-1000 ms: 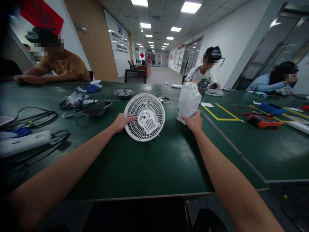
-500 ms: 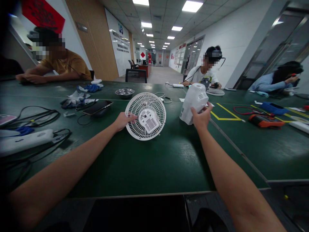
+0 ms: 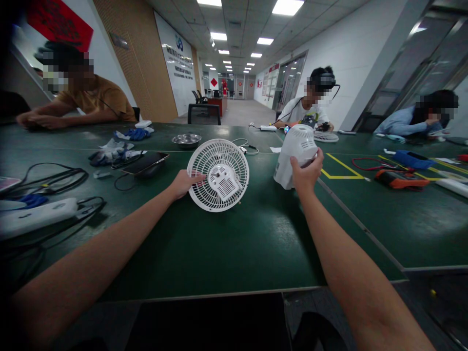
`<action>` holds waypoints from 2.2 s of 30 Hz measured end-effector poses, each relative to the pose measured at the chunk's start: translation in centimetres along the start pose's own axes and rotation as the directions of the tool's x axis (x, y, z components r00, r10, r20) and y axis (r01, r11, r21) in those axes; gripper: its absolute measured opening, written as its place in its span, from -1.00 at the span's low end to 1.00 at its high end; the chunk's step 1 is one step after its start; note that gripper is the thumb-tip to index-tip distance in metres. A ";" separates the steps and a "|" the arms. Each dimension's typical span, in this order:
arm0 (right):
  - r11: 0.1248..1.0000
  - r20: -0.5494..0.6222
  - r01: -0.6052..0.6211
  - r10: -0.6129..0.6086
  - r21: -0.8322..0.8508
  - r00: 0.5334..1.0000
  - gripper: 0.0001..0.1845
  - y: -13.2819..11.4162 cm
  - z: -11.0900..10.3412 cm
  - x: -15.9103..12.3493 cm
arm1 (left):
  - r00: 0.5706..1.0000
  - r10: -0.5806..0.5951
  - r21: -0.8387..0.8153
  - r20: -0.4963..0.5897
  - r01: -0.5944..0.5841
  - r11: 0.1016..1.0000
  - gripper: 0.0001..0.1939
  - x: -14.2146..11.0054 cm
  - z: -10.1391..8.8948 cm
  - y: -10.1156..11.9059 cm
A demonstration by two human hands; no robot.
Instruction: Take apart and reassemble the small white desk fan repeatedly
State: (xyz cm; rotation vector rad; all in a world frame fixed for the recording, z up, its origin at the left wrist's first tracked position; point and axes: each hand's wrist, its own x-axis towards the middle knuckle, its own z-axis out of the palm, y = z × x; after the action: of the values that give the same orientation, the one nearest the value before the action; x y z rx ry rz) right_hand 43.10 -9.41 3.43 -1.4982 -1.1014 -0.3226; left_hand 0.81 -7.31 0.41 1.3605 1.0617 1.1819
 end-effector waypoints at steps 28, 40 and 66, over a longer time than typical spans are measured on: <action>0.996 0.522 0.078 -0.048 -0.036 0.852 -0.18 -5.3 2.5 -6.5 | 0.999 0.009 0.014 0.031 -0.009 1.000 -0.82 0.2 -0.2 -0.3; 0.931 0.656 0.214 0.035 -0.296 0.754 -0.30 -4.4 3.4 -7.0 | 1.000 0.010 0.030 0.029 -0.011 0.999 -0.79 0.6 -0.3 -0.6; 0.298 0.996 -0.954 -0.087 0.017 -0.010 -0.58 -12.6 0.9 -10.8 | 1.000 0.006 0.030 0.018 -0.007 1.000 -0.78 0.5 -0.1 -0.5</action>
State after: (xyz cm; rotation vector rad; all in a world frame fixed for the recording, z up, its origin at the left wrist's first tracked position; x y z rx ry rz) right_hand 27.53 -15.08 3.12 -0.9240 -1.0527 1.8990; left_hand 0.73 -6.77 -0.05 1.3960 1.0672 1.1607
